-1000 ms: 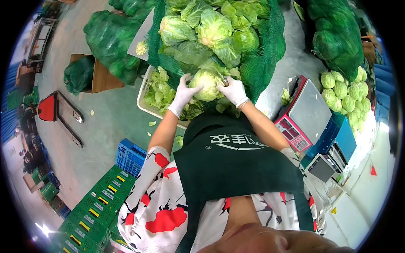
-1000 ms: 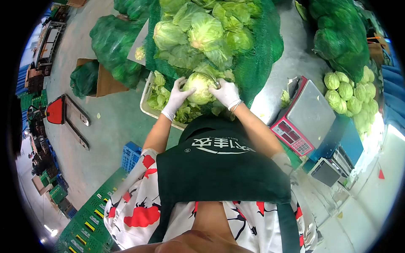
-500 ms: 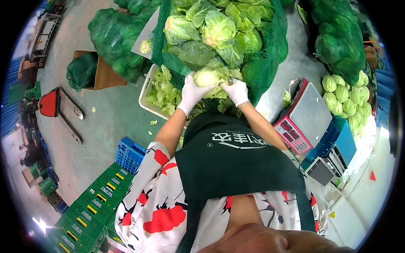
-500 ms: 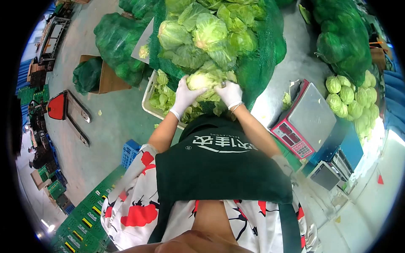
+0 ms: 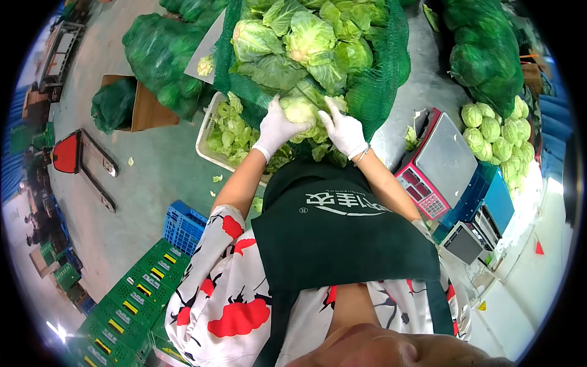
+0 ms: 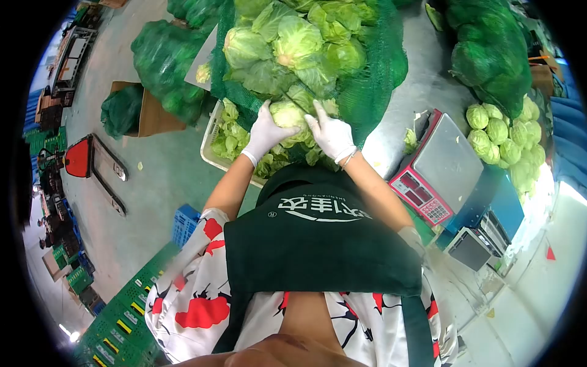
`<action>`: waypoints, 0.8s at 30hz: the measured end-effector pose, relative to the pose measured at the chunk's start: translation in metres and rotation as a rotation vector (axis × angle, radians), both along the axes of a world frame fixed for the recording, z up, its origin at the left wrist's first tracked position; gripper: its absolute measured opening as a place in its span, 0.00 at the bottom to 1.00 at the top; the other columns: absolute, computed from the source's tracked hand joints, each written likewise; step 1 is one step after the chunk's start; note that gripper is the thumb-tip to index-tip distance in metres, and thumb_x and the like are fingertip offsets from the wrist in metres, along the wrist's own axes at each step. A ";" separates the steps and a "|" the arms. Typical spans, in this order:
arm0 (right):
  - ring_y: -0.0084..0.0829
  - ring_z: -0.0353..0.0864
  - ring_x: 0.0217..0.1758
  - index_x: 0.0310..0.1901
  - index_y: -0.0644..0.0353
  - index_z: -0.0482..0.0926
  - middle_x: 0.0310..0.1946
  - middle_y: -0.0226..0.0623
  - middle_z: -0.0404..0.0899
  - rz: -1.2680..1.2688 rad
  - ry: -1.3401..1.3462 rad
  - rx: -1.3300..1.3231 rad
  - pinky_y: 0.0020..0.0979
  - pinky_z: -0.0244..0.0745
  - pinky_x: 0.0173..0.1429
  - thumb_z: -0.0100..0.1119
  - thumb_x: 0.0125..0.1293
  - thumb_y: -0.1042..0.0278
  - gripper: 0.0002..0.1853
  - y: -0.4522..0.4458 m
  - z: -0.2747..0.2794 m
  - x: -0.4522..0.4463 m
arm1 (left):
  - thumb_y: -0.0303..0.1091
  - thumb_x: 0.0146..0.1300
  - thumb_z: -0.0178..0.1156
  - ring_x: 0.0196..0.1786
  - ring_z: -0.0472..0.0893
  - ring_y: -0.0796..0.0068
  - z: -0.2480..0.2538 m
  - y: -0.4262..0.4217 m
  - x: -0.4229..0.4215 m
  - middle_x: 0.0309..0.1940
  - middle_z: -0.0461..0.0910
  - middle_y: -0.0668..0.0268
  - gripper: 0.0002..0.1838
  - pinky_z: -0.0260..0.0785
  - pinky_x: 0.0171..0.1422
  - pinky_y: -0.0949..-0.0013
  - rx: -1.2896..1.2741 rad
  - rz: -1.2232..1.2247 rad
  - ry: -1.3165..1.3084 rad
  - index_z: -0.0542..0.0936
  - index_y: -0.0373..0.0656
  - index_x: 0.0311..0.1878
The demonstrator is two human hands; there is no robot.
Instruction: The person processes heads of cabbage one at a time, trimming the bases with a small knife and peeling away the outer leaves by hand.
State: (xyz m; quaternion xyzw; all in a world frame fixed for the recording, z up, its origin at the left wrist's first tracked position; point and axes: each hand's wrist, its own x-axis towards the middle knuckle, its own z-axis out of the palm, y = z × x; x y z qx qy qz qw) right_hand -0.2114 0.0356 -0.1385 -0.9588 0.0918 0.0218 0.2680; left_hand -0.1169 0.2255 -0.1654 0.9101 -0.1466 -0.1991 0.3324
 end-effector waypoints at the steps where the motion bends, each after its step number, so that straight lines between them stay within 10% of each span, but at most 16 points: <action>1: 0.51 0.83 0.24 0.73 0.55 0.64 0.21 0.49 0.82 0.022 0.044 -0.002 0.48 0.77 0.32 0.44 0.76 0.43 0.32 0.002 0.002 0.003 | 0.62 0.36 0.80 0.69 0.73 0.47 0.001 -0.001 0.000 0.66 0.69 0.35 0.69 0.68 0.70 0.59 0.012 0.007 0.024 0.57 0.21 0.72; 17: 0.50 0.84 0.26 0.70 0.53 0.70 0.23 0.48 0.83 0.103 0.081 -0.064 0.48 0.79 0.34 0.39 0.77 0.40 0.31 0.012 -0.021 0.031 | 0.63 0.39 0.75 0.63 0.77 0.48 0.009 -0.010 0.019 0.62 0.71 0.41 0.62 0.73 0.65 0.58 0.177 -0.184 0.072 0.62 0.25 0.68; 24: 0.54 0.85 0.44 0.62 0.51 0.78 0.41 0.52 0.86 -0.145 0.214 0.049 0.52 0.78 0.53 0.41 0.77 0.44 0.26 -0.008 -0.042 0.042 | 0.58 0.40 0.77 0.65 0.75 0.50 0.007 -0.004 0.012 0.65 0.69 0.45 0.61 0.72 0.66 0.59 0.059 -0.308 -0.058 0.60 0.32 0.72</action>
